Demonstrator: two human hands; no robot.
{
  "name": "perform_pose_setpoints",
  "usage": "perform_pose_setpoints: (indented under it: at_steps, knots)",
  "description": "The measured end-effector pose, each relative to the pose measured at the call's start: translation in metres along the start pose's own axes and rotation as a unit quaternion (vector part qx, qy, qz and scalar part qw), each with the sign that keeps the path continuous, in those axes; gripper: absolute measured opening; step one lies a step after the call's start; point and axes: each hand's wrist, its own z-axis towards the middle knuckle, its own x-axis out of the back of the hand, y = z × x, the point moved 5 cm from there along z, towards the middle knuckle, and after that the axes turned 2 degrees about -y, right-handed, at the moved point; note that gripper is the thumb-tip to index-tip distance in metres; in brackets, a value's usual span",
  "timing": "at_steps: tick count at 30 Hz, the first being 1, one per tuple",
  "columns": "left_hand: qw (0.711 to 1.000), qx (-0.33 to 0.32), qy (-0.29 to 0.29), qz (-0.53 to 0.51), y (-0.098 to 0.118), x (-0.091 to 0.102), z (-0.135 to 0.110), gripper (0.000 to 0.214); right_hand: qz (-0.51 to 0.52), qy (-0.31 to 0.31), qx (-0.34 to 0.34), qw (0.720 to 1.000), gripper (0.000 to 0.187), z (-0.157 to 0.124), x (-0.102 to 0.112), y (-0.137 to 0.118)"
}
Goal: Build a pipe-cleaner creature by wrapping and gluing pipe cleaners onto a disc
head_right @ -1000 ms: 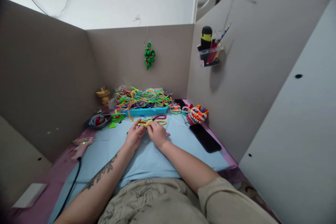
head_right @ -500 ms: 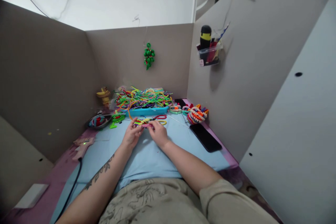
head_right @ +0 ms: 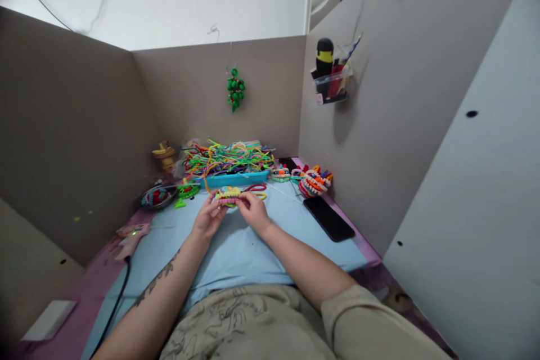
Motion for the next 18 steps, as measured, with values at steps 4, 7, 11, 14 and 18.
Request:
perform_pose_setpoints:
  at_steps: [4,7,11,14,18]
  knots:
    - [1.0,-0.006,-0.01,0.0,-0.0008,-0.0003,0.0006,0.057,0.03,-0.015,-0.016,0.999,0.019,-0.0015,-0.0039,-0.0015]
    - [1.0,-0.005,-0.01,-0.017,-0.0028,0.0013,0.0029,0.046,0.04,-0.026,-0.022,0.999,0.018,-0.002,-0.0062,-0.0023]
    - [0.999,0.002,-0.029,-0.031,-0.0046,-0.0004,0.004,0.038,0.041,-0.033,-0.026,0.998,0.019,-0.002,-0.0075,-0.0019]
    - [0.998,-0.018,-0.054,-0.016,-0.0035,-0.0034,0.0027,0.048,0.031,-0.033,-0.019,0.999,0.018,-0.0021,-0.0075,-0.0012]
    - [0.998,-0.034,-0.052,-0.002,-0.0033,-0.0013,0.0029,0.053,0.034,-0.03,-0.007,0.999,0.017,-0.0028,-0.0074,-0.0006]
